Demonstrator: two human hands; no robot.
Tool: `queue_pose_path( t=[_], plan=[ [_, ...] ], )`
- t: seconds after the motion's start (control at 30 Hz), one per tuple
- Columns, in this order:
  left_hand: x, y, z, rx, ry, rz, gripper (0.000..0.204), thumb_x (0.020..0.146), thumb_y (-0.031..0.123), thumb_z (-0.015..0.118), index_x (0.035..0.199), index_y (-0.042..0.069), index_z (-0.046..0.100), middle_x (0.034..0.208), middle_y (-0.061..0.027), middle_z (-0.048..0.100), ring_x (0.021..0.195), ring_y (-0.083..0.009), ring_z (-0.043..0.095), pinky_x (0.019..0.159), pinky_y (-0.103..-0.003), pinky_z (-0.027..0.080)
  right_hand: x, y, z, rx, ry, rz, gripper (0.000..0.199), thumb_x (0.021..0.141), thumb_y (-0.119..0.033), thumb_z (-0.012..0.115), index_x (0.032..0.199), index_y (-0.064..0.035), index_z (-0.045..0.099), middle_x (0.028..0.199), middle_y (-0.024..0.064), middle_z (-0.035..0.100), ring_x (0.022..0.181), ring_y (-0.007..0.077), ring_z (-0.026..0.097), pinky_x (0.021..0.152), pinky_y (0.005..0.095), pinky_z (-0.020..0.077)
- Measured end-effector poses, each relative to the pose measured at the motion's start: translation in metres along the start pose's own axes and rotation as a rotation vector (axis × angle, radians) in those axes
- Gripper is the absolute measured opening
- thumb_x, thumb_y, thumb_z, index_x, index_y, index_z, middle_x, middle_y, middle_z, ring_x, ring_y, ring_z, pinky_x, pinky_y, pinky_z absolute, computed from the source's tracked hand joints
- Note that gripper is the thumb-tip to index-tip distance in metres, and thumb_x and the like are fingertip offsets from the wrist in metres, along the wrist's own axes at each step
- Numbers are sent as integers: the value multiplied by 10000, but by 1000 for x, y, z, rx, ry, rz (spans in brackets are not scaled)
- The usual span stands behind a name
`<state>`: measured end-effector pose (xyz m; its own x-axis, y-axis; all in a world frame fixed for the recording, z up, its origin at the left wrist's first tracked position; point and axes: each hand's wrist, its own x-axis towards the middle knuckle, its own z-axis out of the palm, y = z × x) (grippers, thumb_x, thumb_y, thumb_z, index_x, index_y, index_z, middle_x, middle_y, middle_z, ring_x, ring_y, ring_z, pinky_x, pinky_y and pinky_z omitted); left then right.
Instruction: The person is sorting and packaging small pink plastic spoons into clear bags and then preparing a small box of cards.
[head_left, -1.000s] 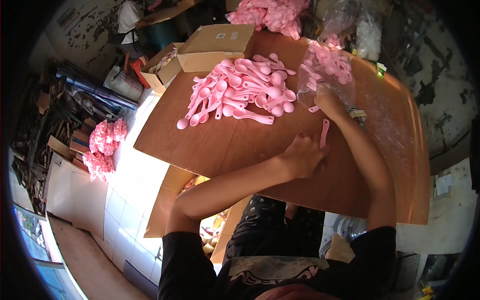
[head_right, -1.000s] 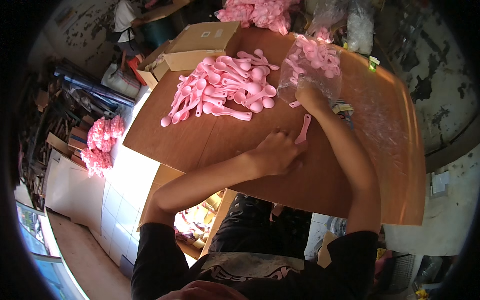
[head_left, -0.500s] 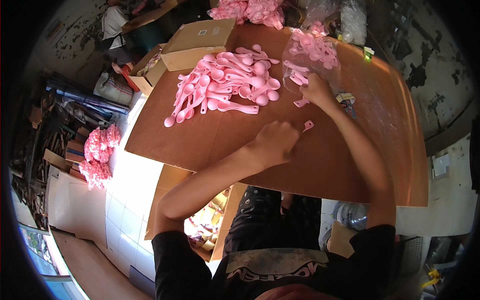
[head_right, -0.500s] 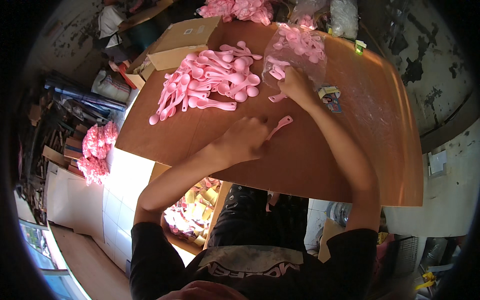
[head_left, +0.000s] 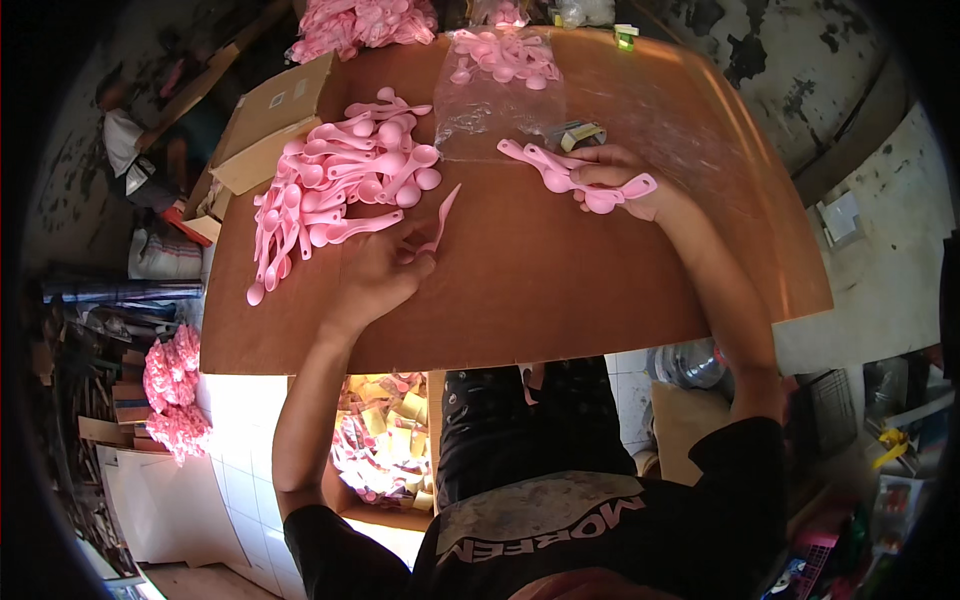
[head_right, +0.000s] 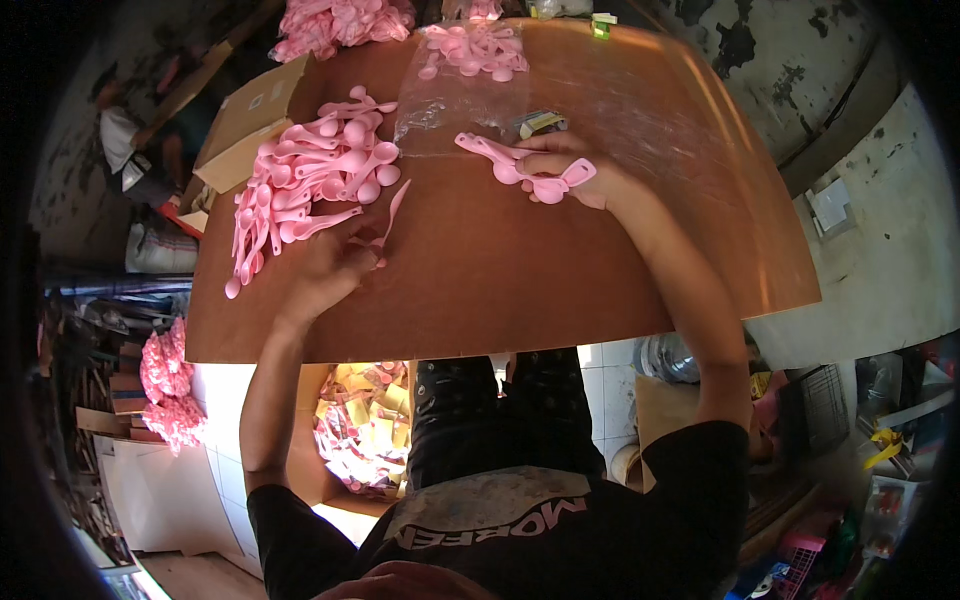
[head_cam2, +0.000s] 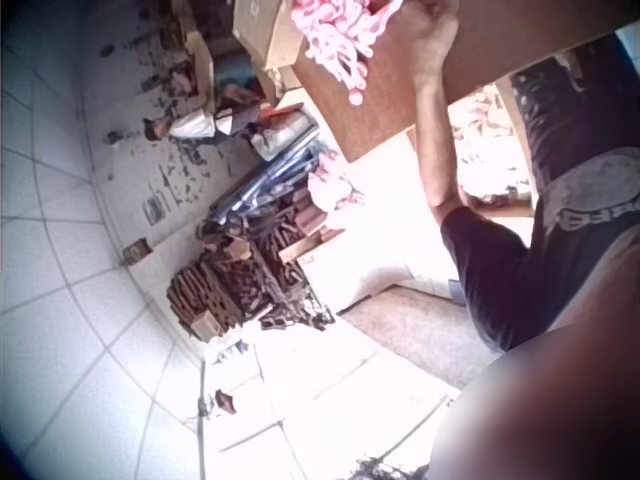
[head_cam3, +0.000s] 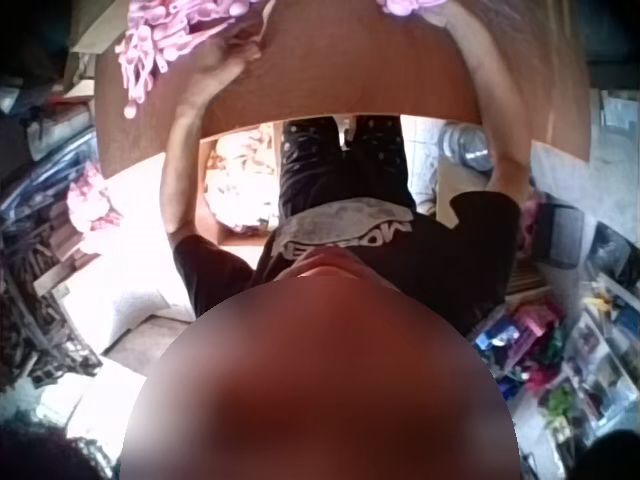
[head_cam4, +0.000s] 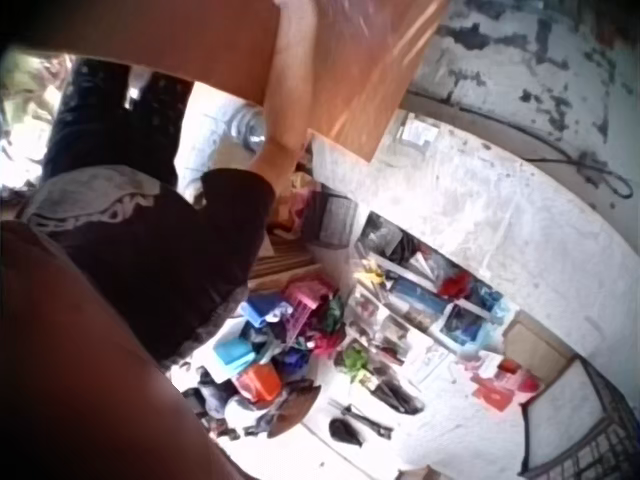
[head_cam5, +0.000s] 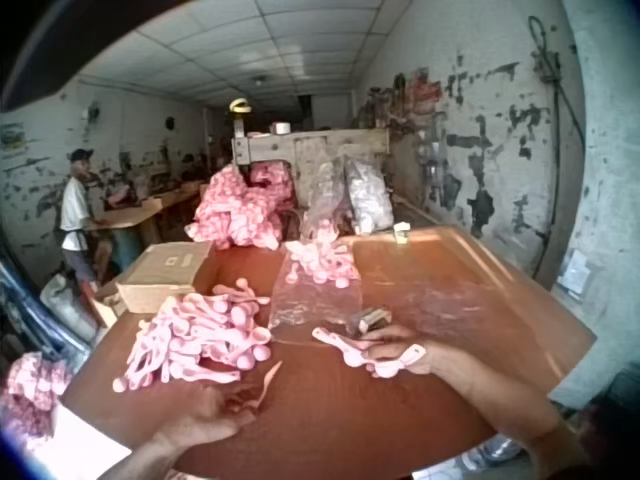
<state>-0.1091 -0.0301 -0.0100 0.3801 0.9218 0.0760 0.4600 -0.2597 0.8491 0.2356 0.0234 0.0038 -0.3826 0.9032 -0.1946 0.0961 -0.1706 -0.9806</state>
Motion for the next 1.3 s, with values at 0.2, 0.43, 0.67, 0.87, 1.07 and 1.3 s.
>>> queue_pose_path(
  t=[0.2,0.43,0.67,0.87,1.07,1.3],
  plan=[
    [1,18,16,-496,-53,-205,427,903,92,544,1293,-72,484,1120,-147,612,990,-254,647,886,-335,529,-8,22,2,534,-179,21,467,895,-155,598,1332,-50,468,947,48,594,762,117,574,692,303,482],
    [18,7,35,-970,-185,-231,501,928,82,470,1381,-76,325,1156,-179,565,1043,-325,634,965,-437,518,-1,31,-2,680,-224,2,332,908,-177,620,1207,-47,557,970,49,609,766,119,591,677,301,527],
    [26,9,53,-994,-108,-249,567,907,92,491,1395,-105,282,1089,-163,570,1010,-316,642,949,-421,521,-9,27,22,-193,14,-320,375,900,-58,552,1261,43,540,769,42,606,588,90,560,521,247,462],
    [24,-3,49,-911,-124,-246,504,929,121,476,1375,-66,335,1163,-167,572,1043,-307,637,963,-417,518,-9,48,36,-571,37,-384,378,894,-24,560,1269,26,553,814,80,638,587,109,581,528,270,471],
    [21,3,51,-921,-85,-276,497,919,98,471,1369,-68,338,1098,-151,594,1024,-301,647,950,-416,526,-8,40,20,-396,-30,-403,348,913,-69,578,1256,-9,569,1152,72,636,1116,144,556,978,313,422],
    [26,-1,48,-837,-43,-257,466,881,74,490,1307,-97,415,1009,-143,612,904,-256,664,890,-403,545,-26,11,-1,-78,31,-243,319,893,-150,572,1193,-44,549,959,65,667,961,148,620,872,289,443]
  ],
)
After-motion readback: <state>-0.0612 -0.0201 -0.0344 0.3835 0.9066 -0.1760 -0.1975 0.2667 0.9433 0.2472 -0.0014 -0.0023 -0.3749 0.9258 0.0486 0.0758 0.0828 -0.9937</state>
